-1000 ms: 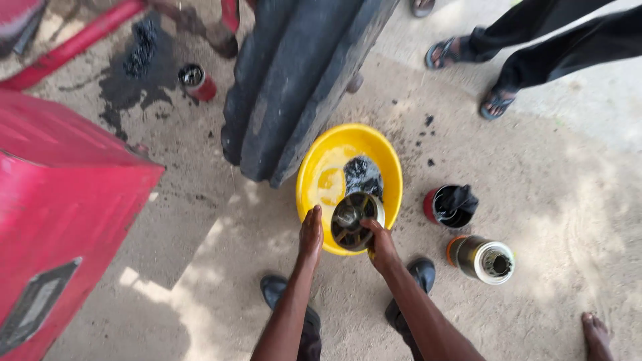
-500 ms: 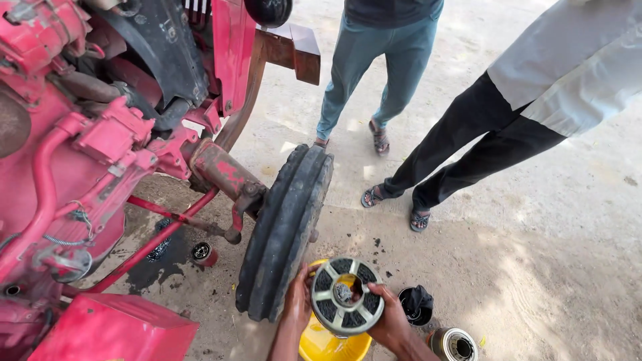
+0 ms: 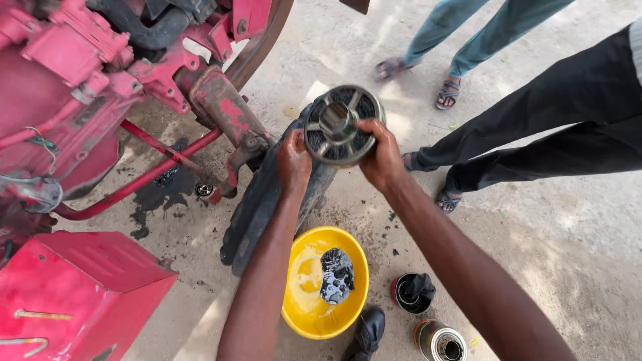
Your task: Cleaning a tractor's oil-bath air filter in a bowl of solvent.
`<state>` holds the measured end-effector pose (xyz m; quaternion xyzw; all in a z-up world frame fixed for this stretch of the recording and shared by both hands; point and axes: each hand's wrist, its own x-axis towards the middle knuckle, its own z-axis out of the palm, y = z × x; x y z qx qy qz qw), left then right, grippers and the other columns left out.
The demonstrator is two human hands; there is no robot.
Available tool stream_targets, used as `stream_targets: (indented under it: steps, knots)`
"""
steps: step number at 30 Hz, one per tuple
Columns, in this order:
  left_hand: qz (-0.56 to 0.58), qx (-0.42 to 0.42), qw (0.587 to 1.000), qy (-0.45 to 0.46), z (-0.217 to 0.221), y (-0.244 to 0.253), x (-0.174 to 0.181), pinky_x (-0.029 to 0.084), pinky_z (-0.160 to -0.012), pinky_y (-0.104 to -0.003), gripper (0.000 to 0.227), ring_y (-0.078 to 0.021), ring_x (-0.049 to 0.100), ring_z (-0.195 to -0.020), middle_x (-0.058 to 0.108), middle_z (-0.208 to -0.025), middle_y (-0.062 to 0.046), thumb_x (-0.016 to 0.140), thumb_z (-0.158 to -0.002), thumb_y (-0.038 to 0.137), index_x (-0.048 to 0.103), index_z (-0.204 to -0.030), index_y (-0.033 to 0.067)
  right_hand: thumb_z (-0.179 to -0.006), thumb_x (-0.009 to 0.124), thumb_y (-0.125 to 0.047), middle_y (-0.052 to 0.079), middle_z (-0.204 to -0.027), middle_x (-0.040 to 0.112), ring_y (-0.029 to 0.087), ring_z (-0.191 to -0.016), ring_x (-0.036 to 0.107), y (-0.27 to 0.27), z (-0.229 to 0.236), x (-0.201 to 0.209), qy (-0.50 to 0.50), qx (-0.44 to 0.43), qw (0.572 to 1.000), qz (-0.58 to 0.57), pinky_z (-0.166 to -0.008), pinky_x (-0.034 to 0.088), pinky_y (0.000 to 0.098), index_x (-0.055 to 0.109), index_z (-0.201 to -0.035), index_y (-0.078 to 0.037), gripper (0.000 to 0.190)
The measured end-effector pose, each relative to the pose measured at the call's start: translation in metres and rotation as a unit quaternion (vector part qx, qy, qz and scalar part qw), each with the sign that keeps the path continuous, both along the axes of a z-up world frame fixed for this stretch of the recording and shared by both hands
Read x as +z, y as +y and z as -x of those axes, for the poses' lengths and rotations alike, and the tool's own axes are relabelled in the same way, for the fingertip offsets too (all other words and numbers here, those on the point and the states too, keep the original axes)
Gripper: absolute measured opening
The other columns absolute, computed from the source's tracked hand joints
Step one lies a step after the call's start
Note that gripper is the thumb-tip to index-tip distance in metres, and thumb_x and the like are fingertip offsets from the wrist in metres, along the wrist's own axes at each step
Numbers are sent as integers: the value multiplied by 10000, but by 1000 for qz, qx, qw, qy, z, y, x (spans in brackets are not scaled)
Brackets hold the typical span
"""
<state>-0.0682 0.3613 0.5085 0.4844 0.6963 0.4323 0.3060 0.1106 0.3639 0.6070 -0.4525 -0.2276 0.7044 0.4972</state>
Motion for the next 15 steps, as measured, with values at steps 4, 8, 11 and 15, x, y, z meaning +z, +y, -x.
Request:
stream_targets:
  steps: [4,8,11,15]
  knots:
    - [-88,-111,966,215,8,32,-55,484,-1141,-438,436,-305,608,-1289,639,-1378,-169,410,-1089,233,609,-1408,12,-918,644,-198,269,-1136,634,350,-983,699,65,-4,-26,-112,59,990,-67,-930,615,517,569,-1186,108,413]
    - [-95,-122,887,435,0,34,-49,301,-1179,-530,558,-312,417,-1462,486,-1557,-168,426,-1052,411,548,-1428,18,-799,664,-129,240,-1021,699,283,-775,711,102,13,-14,-345,87,927,-121,-698,640,414,483,-1275,36,536]
    - [-47,-142,891,429,-2,26,-37,269,-1201,-533,592,-309,388,-1485,451,-1585,-167,427,-1061,447,529,-1458,20,-818,687,-154,261,-1115,680,292,-768,720,109,22,-5,-522,163,822,-156,-633,640,425,456,-1348,46,612]
    - [-43,-139,895,422,-1,26,-27,283,-1213,-517,652,-304,405,-1479,445,-1574,-187,480,-1036,493,523,-1451,-8,-899,742,-247,242,-1209,704,297,-1010,718,122,12,-66,-677,231,610,-340,-990,573,515,554,-1275,38,508]
